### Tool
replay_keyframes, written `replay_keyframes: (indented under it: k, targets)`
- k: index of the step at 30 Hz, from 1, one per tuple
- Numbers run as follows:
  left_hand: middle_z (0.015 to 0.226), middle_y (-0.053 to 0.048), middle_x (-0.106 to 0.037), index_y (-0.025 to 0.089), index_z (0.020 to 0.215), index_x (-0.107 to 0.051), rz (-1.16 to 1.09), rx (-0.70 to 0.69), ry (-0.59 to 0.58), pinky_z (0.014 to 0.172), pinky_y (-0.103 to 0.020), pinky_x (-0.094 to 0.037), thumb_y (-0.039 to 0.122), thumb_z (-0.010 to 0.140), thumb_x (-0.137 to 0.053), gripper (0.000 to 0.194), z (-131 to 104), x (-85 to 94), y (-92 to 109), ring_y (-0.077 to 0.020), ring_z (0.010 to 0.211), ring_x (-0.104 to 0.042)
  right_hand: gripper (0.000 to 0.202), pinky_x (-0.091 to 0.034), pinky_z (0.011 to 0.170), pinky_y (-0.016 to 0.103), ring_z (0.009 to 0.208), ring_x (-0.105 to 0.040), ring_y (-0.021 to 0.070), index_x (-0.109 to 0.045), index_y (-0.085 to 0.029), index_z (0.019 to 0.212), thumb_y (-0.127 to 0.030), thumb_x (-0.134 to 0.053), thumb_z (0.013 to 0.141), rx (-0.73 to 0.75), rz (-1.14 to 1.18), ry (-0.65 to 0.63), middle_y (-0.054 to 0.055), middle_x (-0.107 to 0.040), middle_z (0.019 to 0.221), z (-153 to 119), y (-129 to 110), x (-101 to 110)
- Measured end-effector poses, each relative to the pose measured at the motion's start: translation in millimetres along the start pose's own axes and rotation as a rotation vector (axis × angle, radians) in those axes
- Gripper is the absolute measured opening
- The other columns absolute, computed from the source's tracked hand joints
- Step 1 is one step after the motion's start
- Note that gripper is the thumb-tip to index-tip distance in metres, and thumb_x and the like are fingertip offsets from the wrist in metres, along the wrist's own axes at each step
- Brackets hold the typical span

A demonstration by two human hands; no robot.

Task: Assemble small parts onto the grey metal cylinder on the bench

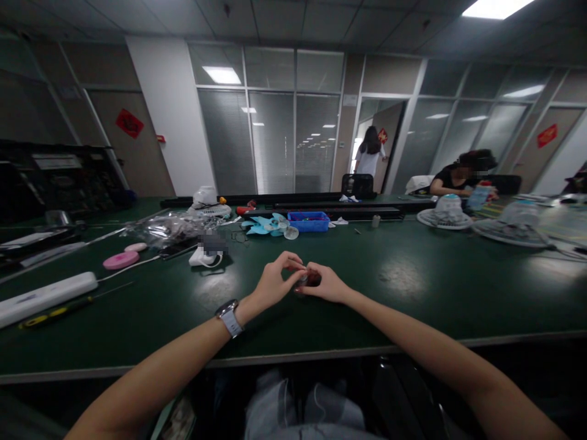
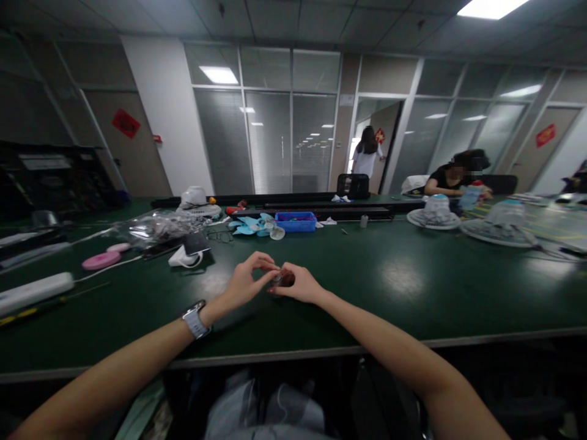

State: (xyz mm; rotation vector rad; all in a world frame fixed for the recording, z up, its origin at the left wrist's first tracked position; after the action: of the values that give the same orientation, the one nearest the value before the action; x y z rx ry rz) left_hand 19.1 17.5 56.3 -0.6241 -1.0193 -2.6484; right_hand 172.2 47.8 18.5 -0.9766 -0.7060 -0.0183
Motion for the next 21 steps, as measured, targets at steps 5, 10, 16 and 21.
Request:
replay_keyframes:
  k: [5, 10, 16, 21]
  targets:
    - [0.086, -0.001, -0.068, 0.020, 0.098, -0.051, -0.008, 0.006, -0.023, 0.075, -0.026, -0.052, 0.022, 0.083, -0.061, 0.019, -2.9, -2.6, -1.4, -0.0148, 0.082, -0.068, 0.040, -0.046, 0.062, 0.026, 0.066, -0.057, 0.0136, -0.052, -0.018, 0.081, -0.047, -0.076, 0.065, 0.006, -0.016, 0.013, -0.002, -0.060, 0.072, 0.1, -0.6, -1.3]
    - [0.087, -0.001, -0.068, 0.020, 0.098, -0.051, 0.001, 0.033, -0.016, 0.075, -0.027, -0.052, 0.021, 0.083, -0.061, 0.018, -2.1, -2.5, -4.9, -0.0147, 0.084, -0.067, 0.041, -0.047, 0.063, 0.026, 0.067, -0.058, 0.0134, -0.051, -0.018, 0.082, -0.048, -0.075, 0.066, 0.002, 0.000, 0.005, -0.001, -0.061, 0.074, 0.0, 0.1, -1.4]
    - [0.086, -0.002, -0.069, 0.020, 0.094, -0.050, -0.008, 0.040, -0.030, 0.075, -0.028, -0.053, 0.023, 0.082, -0.061, 0.017, -2.9, -3.8, -4.3, -0.0159, 0.083, -0.068, 0.041, -0.046, 0.062, 0.026, 0.067, -0.058, 0.0137, -0.053, -0.018, 0.082, -0.048, -0.075, 0.066, 0.015, -0.024, -0.004, -0.002, -0.061, 0.072, -0.3, -4.0, -0.4]
    - [0.086, -0.002, -0.070, 0.020, 0.096, -0.046, -0.062, 0.057, -0.029, 0.075, -0.028, -0.054, 0.022, 0.083, -0.060, 0.019, -3.7, -0.6, -3.6, -0.0157, 0.082, -0.069, 0.042, -0.047, 0.061, 0.026, 0.065, -0.058, 0.0137, -0.052, -0.018, 0.080, -0.049, -0.076, 0.064, 0.010, -0.023, -0.005, -0.002, -0.062, 0.071, -0.1, -3.5, -0.4]
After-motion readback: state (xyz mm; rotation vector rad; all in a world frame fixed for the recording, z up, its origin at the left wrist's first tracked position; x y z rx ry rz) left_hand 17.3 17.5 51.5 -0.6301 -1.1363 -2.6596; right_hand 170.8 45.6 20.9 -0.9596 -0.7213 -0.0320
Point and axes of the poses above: each hand's wrist, its own z-axis towards the middle knuckle, its own x-axis out of the back of the hand, y = z × x, the point moved 4 cm from there along z, towards the middle knuckle
